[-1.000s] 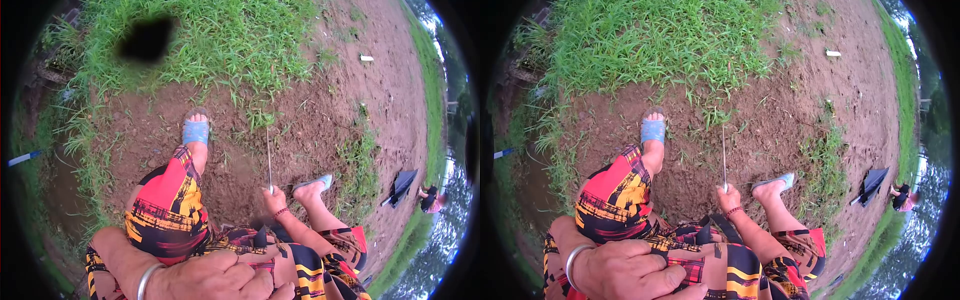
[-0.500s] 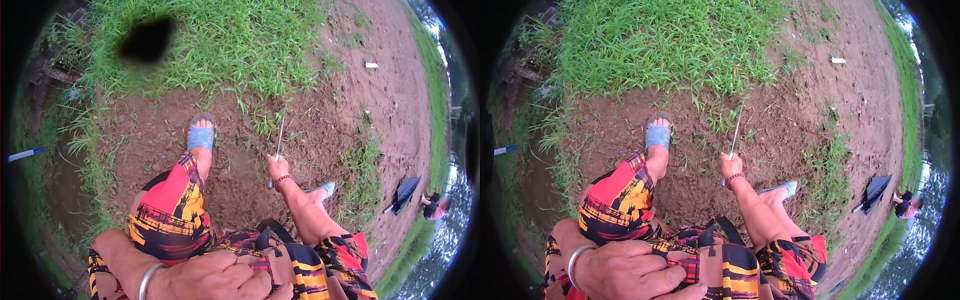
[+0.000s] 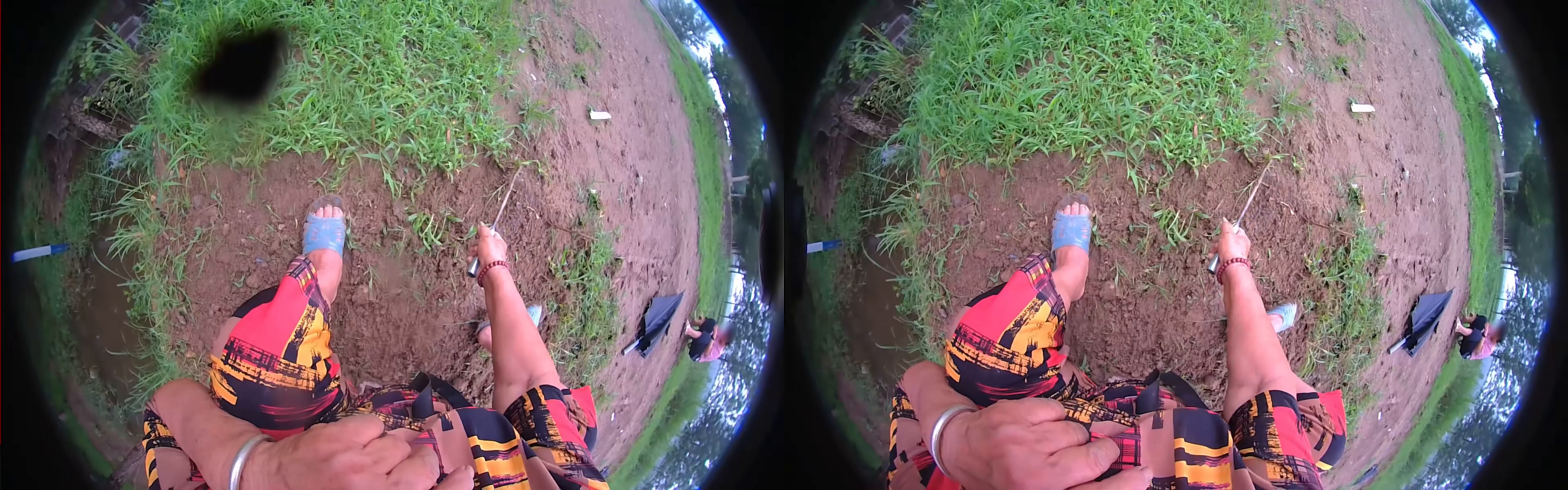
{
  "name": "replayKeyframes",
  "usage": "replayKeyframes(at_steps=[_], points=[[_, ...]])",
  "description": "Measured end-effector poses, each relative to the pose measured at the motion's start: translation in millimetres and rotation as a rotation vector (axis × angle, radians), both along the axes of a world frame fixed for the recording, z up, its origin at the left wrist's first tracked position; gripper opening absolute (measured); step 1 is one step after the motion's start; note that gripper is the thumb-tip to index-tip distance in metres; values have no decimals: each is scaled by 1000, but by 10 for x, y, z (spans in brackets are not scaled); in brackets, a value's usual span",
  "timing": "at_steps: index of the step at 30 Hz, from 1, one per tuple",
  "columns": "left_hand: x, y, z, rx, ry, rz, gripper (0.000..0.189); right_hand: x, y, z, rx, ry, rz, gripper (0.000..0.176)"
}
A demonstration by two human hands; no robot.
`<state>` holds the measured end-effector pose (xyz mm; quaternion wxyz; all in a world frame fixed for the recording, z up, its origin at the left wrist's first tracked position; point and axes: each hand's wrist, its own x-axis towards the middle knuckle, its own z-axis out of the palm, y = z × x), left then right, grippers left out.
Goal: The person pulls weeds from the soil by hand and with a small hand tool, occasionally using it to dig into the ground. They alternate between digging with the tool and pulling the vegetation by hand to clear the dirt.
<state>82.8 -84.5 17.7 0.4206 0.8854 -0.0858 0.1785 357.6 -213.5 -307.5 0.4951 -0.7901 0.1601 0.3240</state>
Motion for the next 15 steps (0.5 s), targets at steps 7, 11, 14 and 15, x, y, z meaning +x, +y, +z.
replayKeyframes(at_steps=[7, 11, 14, 15], points=[[14, -17, -103, 1, -66, 29, 16, -1288, -714, -438, -242, -346, 718, 22], [37, -131, -167, -69, -209, 204, 15, -1308, -993, -228, -67, 18, 540, 24], [-19, -26, -45, -51, -16, -23, 16, -884, -606, -94, 67, 81, 234, 19], [-25, -25, -40, -51, -15, -23, 16, -748, -351, 122, 8, 109, 123, 22]])
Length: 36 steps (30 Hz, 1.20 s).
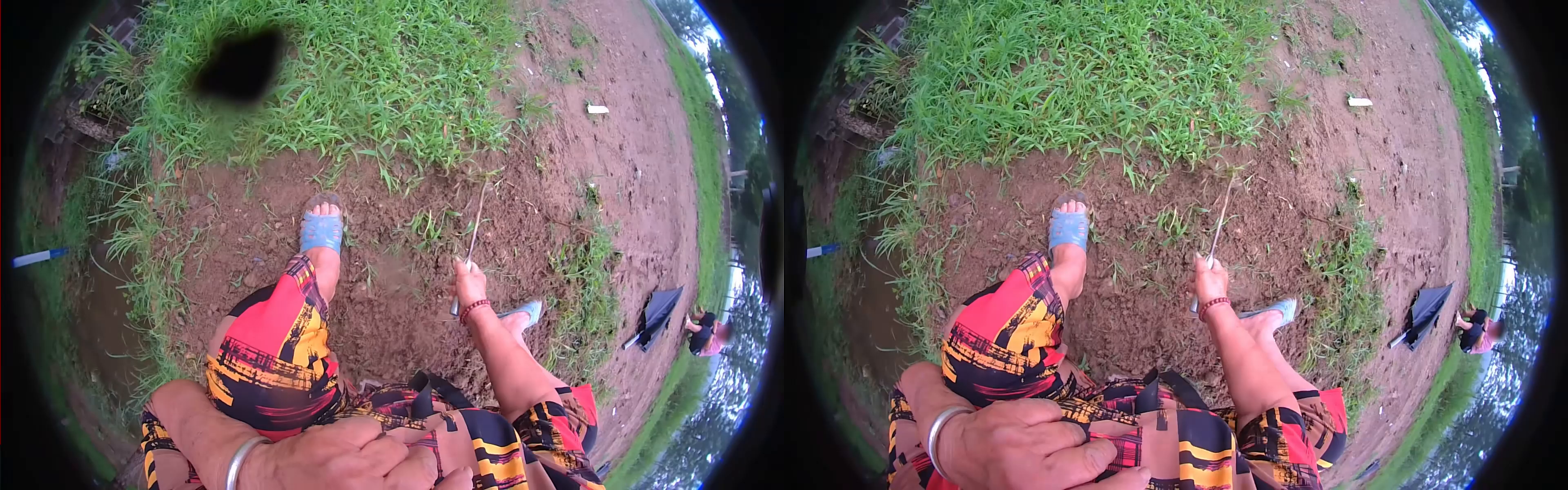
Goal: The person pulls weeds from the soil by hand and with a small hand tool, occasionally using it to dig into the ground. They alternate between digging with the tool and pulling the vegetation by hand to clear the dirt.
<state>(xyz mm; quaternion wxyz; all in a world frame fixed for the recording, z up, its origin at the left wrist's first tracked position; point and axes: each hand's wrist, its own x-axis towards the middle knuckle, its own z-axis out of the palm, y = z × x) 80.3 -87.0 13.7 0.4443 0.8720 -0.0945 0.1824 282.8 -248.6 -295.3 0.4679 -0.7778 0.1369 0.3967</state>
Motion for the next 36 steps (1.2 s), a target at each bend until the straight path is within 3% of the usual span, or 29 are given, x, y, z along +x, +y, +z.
replayKeyframes(at_steps=[4, 7, 9, 11, 14, 16, 21, 25, 27, 29, 31, 33, 34, 36], points=[[4, 15, 6, -1, 3, 6, 16, 557, 471, -118, 319, 149, -392, 25], [18, 37, -5, 1, 10, 12, 17, 573, 534, -273, 724, 621, -431, 28], [26, 54, -8, 5, 22, 16, 17, 249, 527, -312, 558, 676, -162, 28], [31, 61, -11, 1, 31, 11, 17, -43, 437, -203, 417, 647, -102, 27], [15, 62, -19, -5, 40, 5, 17, -260, 203, -83, 409, 687, -82, 23], [-5, 59, -19, -8, 44, 3, 18, -303, 117, -26, 54, 417, 118, 19], [-40, 50, -41, -9, 38, 20, 20, -85, -58, -42, 84, 192, 118, 24], [-37, 49, -89, 26, -20, 48, 20, 278, 238, -55, 389, 287, -230, 36], [-27, 77, -43, 23, 11, 29, 20, 413, 426, -122, 480, 393, -337, 36], [-24, 73, -42, 16, 46, 9, 20, 390, 544, -280, 712, 797, -383, 36], [-32, 49, -82, -14, 2, 47, 20, 24, 599, -321, 372, 615, -191, 37], [-29, 66, -67, -6, 12, 50, 20, -128, 370, -272, 577, 855, -260, 36], [-27, 72, -64, 3, 18, 51, 20, -183, 225, -235, 571, 856, -259, 36], [-49, 70, -67, 2, 15, 48, 20, -223, -8, -178, 344, 656, -37, 35]])
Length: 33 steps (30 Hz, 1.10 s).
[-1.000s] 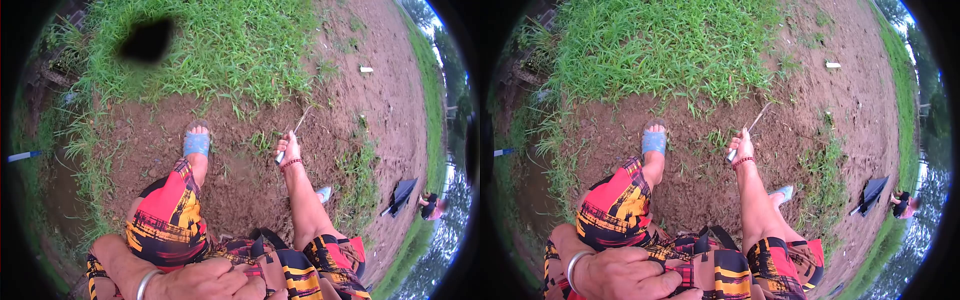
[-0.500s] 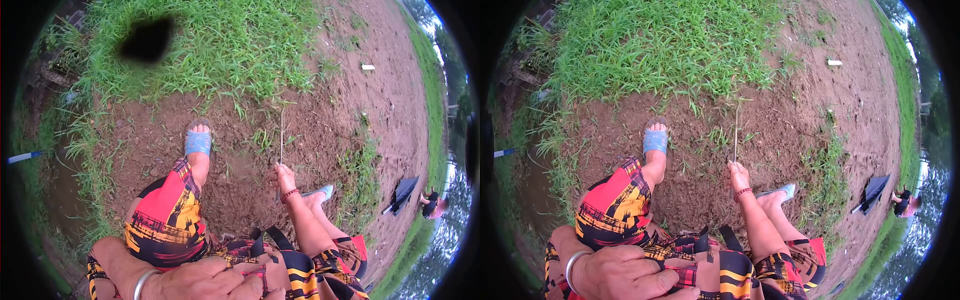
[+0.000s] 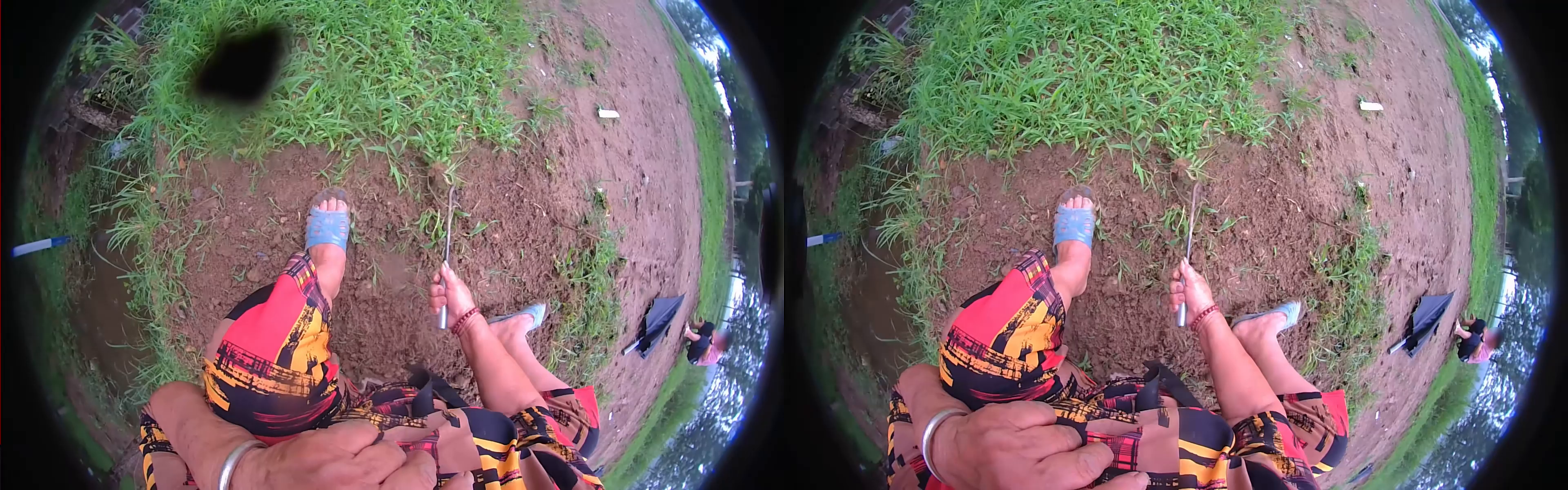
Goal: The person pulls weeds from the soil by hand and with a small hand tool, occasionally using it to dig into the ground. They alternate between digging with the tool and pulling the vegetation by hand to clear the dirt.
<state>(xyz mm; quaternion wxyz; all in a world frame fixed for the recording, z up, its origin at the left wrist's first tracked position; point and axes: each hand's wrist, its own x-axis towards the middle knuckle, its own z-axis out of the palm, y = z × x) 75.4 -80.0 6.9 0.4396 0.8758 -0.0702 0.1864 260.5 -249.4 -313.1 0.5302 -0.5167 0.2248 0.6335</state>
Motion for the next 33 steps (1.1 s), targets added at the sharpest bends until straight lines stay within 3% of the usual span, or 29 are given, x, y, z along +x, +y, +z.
replayKeyframes(at_steps=[4, 8, 10, 15, 17, 19, 21, 23, 25, 29, 31, 33], points=[[2, 19, 71, 56, 87, -54, 19, 167, -27, 102, 57, -155, -130, 35], [30, -32, 13, 73, -44, 67, 18, 735, 263, 143, 555, 138, -424, 42], [23, 62, 94, 64, 106, -95, 17, 812, 388, 143, 693, 228, -411, 43], [70, 48, 19, 48, 29, -14, 17, 380, 508, -198, 63, 97, -160, 42], [57, -7, -27, 27, 3, 17, 17, 330, 378, -154, 165, 258, -133, 41], [59, -60, -47, 4, -42, 47, 17, 105, 219, -38, -41, 80, 67, 42], [48, -87, -66, -11, -91, 89, 17, -111, 64, 12, -139, -36, 104, 40], [33, -42, -39, -18, -107, 115, 17, -153, 21, 67, -183, -194, 87, 37], [-21, 53, 42, 23, 90, -80, 17, 31, 53, 111, -93, -248, -15, 36], [-18, 54, 35, 13, 52, -49, 17, 542, 472, 301, 51, -396, -240, 37], [-19, 49, 32, 8, 32, -20, 17, 596, 628, 199, -103, -407, -222, 37], [-19, 40, 26, 7, 9, 11, 17, 450, 543, -151, -286, -375, 94, 38]])
